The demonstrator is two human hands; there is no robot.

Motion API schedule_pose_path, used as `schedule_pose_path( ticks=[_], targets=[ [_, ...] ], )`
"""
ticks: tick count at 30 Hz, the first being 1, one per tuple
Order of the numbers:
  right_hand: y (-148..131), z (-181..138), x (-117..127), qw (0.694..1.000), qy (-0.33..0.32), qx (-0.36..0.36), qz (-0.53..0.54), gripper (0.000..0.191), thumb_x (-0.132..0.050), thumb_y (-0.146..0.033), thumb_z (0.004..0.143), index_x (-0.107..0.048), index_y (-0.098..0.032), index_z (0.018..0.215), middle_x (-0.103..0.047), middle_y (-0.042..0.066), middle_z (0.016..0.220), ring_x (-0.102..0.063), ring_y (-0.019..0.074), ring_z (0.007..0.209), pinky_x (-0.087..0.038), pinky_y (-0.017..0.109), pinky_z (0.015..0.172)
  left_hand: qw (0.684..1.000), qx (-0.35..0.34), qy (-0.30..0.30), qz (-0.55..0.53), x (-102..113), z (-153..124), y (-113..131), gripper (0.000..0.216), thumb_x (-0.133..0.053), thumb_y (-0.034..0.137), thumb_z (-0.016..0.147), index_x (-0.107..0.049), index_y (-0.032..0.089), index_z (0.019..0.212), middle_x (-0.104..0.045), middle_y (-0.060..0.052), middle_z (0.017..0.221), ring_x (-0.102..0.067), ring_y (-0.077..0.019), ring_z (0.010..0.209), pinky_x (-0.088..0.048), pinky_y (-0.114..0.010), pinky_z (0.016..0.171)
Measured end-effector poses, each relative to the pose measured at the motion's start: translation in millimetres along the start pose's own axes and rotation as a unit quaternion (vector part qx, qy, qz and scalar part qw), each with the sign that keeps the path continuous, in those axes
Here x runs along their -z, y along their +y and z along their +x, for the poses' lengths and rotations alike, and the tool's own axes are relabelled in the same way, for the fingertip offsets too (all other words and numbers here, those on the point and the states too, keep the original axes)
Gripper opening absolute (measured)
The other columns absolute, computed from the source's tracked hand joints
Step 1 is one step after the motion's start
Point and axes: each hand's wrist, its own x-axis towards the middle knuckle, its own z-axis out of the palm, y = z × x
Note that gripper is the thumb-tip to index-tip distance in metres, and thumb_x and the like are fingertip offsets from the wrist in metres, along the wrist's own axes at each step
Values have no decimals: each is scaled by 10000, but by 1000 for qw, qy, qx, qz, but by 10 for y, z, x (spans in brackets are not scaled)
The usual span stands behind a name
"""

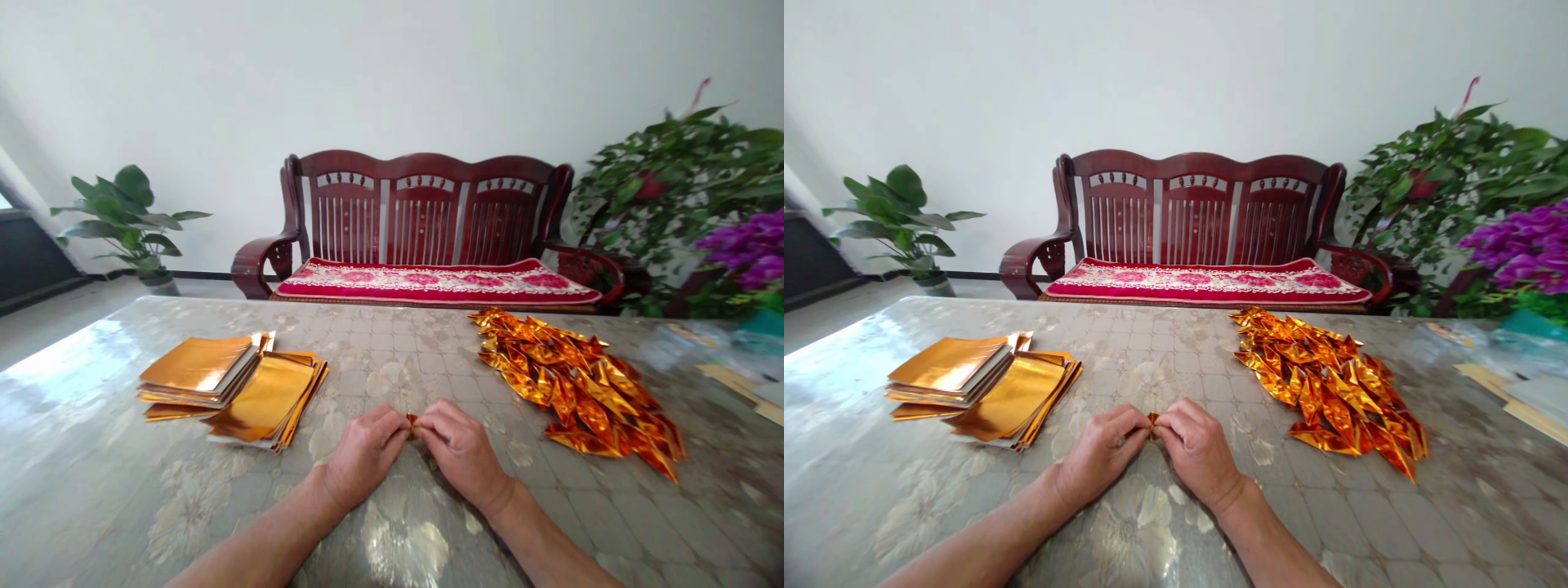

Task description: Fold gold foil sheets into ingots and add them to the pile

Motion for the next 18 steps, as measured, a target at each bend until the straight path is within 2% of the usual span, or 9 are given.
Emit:
schedule_pose_path(
  ticks=[9, 18],
  targets=[
    [0, -38, 36, 1000, -5, 27, 1, 141, -582, -150, 930, -712, -205, 943, -655, 37, 825, -637, 147, 768, -510, 238, 687, 998, -15, -13, 58, 30, -12, 33, 167, -536, 200, 952, -688, 223, 886, -699, -7, 806, -657, -130, 752, -462, -198, 685],
    [-25, -36, 19, 997, 41, 7, 70, 152, -630, -166, 912, -750, -233, 976, -697, 22, 836, -674, 130, 752, -543, 214, 674, 996, -1, 82, -26, -18, -11, 71, 128, -585, 161, 919, -697, 218, 899, -741, 11, 812, -691, -108, 731, -498, -172, 690]
  ],
)
